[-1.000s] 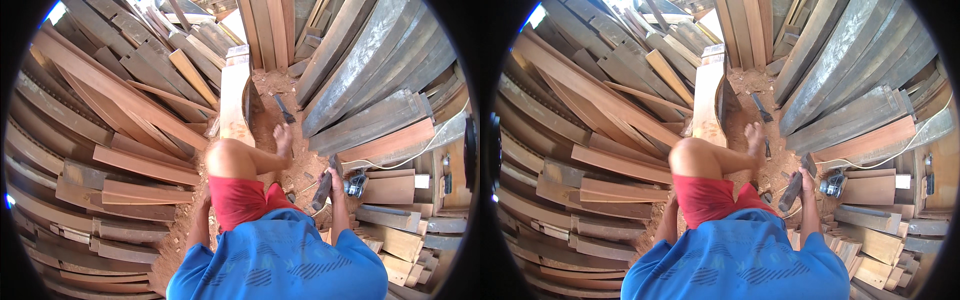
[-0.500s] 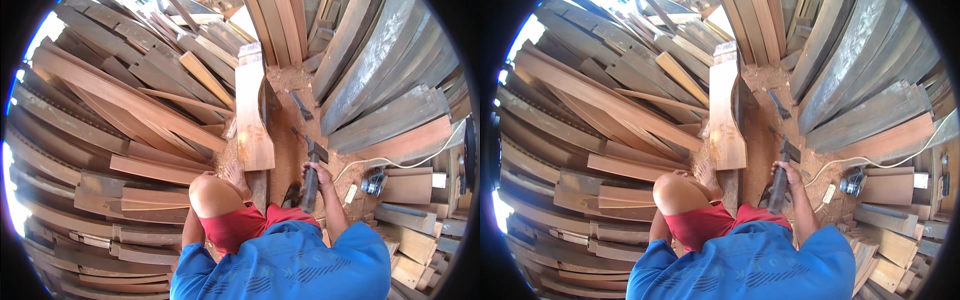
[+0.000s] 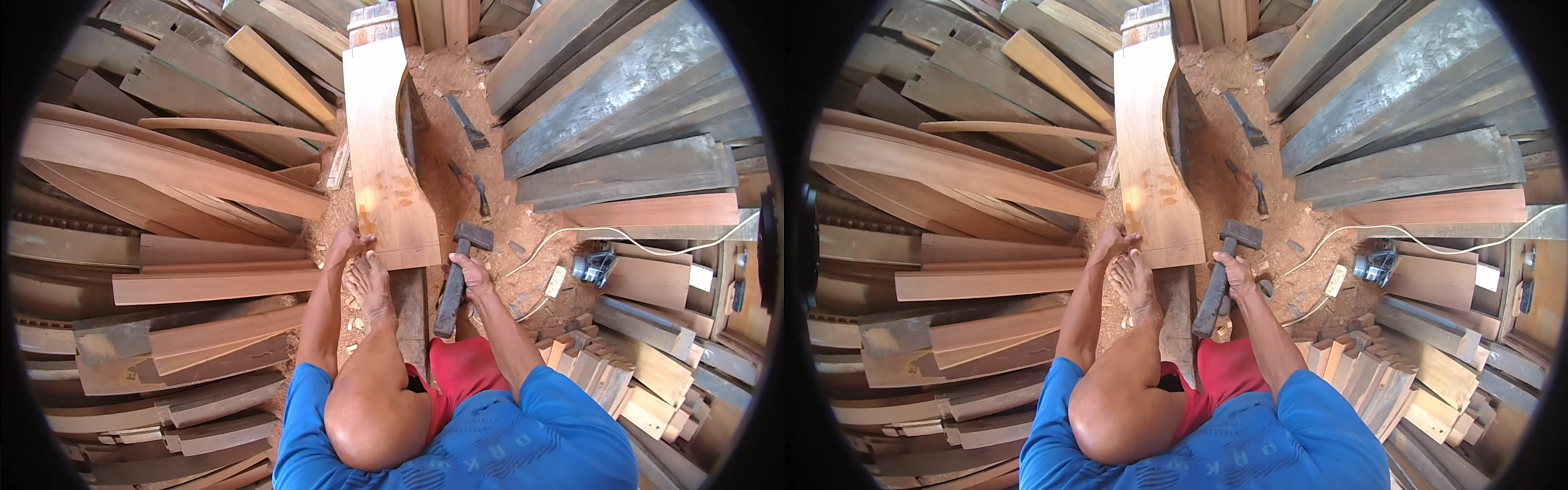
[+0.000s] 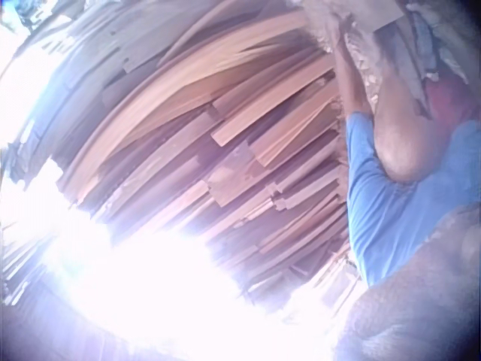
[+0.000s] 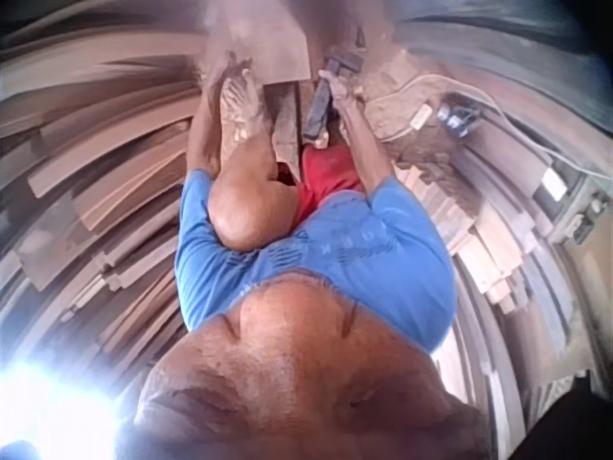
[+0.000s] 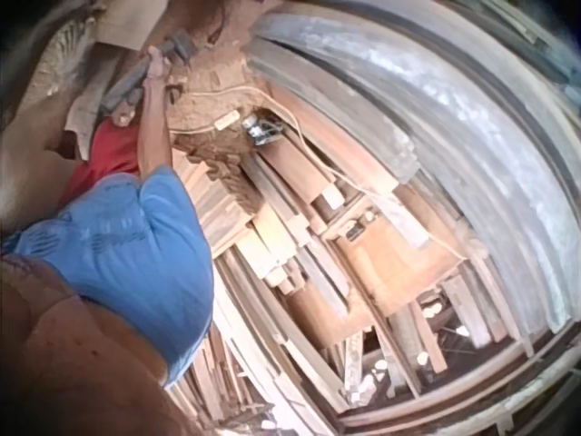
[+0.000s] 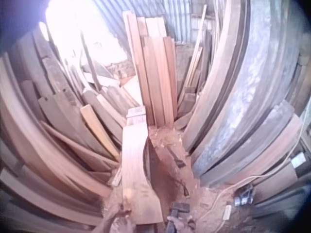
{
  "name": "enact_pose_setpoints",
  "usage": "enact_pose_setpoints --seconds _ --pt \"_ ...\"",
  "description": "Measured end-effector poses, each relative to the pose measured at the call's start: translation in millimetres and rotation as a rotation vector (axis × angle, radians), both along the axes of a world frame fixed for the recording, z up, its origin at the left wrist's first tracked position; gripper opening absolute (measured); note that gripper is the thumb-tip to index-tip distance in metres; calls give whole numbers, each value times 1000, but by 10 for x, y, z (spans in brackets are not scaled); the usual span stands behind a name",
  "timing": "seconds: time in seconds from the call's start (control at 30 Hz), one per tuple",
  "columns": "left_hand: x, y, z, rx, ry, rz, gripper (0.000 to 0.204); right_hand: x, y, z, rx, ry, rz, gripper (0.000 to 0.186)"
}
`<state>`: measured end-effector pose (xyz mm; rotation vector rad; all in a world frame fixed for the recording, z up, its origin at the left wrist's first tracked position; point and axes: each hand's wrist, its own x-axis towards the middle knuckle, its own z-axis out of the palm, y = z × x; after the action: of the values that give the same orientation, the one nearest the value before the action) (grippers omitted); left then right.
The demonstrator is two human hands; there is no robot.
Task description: The person shapes a piece of wood using an adze, holding the wood steady with their hand and foot on a workbench while striking the surface with the tool.
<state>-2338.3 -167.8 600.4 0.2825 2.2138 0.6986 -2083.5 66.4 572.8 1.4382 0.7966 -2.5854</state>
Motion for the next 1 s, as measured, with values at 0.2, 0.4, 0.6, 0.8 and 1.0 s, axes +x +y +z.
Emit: enact_pose_setpoints --seconds 0.2,0.4,0.6,0.8,1.0 --pt "-35 242 448 -190 10 -166 29 -196 -50 -135 69 14 82 22" --pt "-185 -56 -41 -84 -167 -294 28 -184 234 190 160 -34 297 20" --pt "-436 590 842 -308 393 -408 66 -148 386 172 189 -24 353 23" --pt "-596 1311 652 -60 850 -1099 97 -196 401 230 212 -10 402 26" --pt "-495 1839 506 -137 646 -1215 67 -158 500 -26 258 11 472 29"
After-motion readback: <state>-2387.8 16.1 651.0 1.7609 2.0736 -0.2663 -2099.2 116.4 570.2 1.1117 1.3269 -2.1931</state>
